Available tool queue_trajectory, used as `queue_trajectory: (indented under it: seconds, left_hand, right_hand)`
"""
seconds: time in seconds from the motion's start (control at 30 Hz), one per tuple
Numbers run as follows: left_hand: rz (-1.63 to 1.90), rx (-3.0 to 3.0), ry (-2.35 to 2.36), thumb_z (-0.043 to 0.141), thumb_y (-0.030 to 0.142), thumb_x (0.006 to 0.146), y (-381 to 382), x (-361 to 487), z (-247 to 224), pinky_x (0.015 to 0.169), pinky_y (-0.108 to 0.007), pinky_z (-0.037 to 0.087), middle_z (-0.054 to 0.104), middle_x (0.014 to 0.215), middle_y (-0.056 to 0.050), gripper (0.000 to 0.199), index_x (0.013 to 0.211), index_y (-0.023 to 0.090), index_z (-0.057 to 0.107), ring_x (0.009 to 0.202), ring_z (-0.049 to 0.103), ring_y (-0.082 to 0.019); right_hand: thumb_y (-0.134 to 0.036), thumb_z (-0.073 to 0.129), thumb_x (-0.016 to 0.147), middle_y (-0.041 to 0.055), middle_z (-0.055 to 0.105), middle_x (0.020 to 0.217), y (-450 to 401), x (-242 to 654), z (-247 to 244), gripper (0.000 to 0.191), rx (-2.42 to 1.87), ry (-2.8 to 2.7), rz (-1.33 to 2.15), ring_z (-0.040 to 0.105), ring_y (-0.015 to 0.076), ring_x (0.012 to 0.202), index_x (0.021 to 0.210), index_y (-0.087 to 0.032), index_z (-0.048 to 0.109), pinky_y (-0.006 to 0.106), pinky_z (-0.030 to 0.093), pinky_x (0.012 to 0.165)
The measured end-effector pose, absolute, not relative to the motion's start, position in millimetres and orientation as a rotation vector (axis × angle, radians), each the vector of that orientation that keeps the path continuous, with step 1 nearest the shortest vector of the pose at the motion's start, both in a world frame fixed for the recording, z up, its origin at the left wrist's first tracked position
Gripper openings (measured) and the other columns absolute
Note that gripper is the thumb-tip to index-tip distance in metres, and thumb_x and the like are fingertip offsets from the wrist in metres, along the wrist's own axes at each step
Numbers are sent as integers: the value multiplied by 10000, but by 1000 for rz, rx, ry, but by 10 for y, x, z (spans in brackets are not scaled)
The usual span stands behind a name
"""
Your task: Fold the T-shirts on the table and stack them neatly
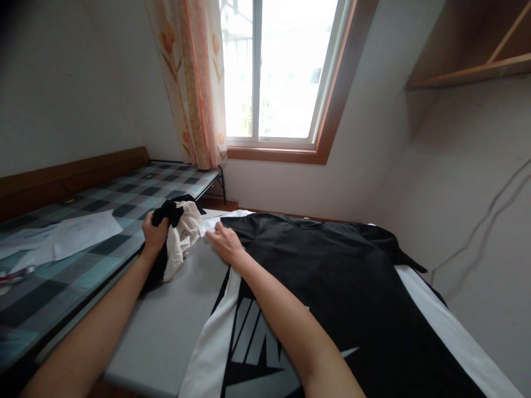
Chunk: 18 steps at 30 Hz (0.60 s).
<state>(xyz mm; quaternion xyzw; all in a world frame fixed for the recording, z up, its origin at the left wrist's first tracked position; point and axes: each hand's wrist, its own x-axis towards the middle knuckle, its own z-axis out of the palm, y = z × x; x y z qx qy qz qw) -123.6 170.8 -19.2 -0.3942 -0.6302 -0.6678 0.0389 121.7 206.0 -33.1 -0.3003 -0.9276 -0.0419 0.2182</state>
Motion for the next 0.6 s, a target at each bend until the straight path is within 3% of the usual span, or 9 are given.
queue_trajectory:
  seconds: [0.07,0.17,0.23,0.33,0.43,0.6]
  left_hand:
    - [-2050,-1208,-1933,579,227,634,1712,-1233,-188,782,-316,480,575,771,7,223,851,178,571,765,560,-168]
    - [-2051,-1217,-1930,579,243,628,1714,-1224,-182,776,-310,473,569,770,7,217,837,185,561,766,553,-169]
    - [-2051,-1238,-1930,584,257,625,1712,-1219,-179,778,-312,469,566,769,8,224,836,187,558,764,548,-169]
    - [-2060,-1261,-1931,581,268,628,1706,-1209,-174,777,-312,467,567,773,9,238,851,188,561,753,543,-166]
    - [-2069,-1259,-1940,582,266,626,1698,-1198,-165,766,-308,469,563,762,12,236,848,189,561,737,541,-163]
    - [-2068,-1252,-1955,578,246,621,1691,-1182,-148,772,-310,474,570,771,8,238,851,188,561,745,551,-168]
  right_hand:
    - [-96,412,901,83,497,1158,2113,1292,-309,301,-1184,-2315,40,550,133,748,1006,-219,667,271,406,685]
    - [-142,417,902,104,491,1109,2157,1407,-272,286,-1510,-2016,182,561,171,817,920,-193,698,311,434,759]
    - [-246,476,911,139,494,1137,2141,1454,-265,241,-1519,-1999,143,535,251,981,948,-184,706,385,423,858]
    - [-387,614,855,152,432,1340,2071,1466,-284,241,-1194,-2286,4,374,335,1229,975,-204,716,481,333,999]
    - [-291,622,849,119,378,1460,2022,1425,-304,174,-913,-2513,-148,263,339,1326,932,-201,745,501,237,1079]
    - [-84,478,864,137,439,1448,2041,1306,-307,304,-912,-2527,-296,273,345,1334,921,-155,768,505,222,1093]
